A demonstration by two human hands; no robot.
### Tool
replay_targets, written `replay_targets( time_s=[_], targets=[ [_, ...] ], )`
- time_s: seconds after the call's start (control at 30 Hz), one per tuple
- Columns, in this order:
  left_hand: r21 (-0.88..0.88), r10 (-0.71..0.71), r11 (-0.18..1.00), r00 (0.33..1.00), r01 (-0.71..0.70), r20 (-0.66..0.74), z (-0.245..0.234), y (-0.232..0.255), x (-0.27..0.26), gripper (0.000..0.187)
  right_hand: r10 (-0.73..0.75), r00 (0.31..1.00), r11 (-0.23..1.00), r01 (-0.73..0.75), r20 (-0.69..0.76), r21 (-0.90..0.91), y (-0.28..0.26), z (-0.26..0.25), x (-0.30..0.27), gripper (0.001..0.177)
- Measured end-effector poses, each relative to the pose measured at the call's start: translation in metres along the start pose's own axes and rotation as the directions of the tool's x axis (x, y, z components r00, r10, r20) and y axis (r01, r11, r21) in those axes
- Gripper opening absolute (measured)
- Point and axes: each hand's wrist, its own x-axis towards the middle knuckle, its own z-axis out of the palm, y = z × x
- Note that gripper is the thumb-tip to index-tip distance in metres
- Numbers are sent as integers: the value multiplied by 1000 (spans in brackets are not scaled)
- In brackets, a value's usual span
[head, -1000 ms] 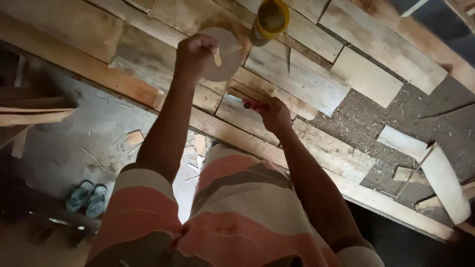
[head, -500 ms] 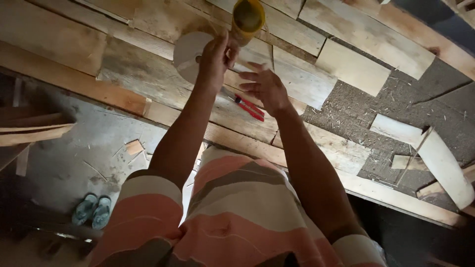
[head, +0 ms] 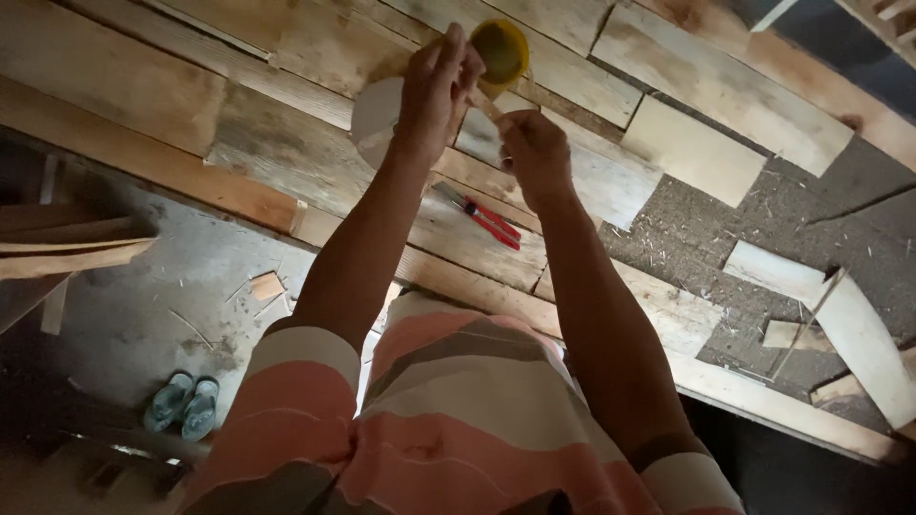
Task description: Cutting and fitting thin wood strips to create a decorative surface.
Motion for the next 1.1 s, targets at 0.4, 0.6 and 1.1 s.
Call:
replay_targets(
  time_s=[0.4, 0.6, 1.1],
  targets=[
    [180, 120, 982, 910, -51, -398, -6, -107, 24, 96, -5, 955, 998, -14, -297, -62, -23, 17, 48, 21],
    [267, -4, 956, 916, 121, -401, 11, -132, 26, 110, -99, 922, 964, -5, -376, -265, -39, 25, 48, 31],
    [112, -114, 969, 798, 221, -591, 37, -105, 27, 93, -424, 857, 772, 173, -293, -611, -28, -4, 23, 30]
  ],
)
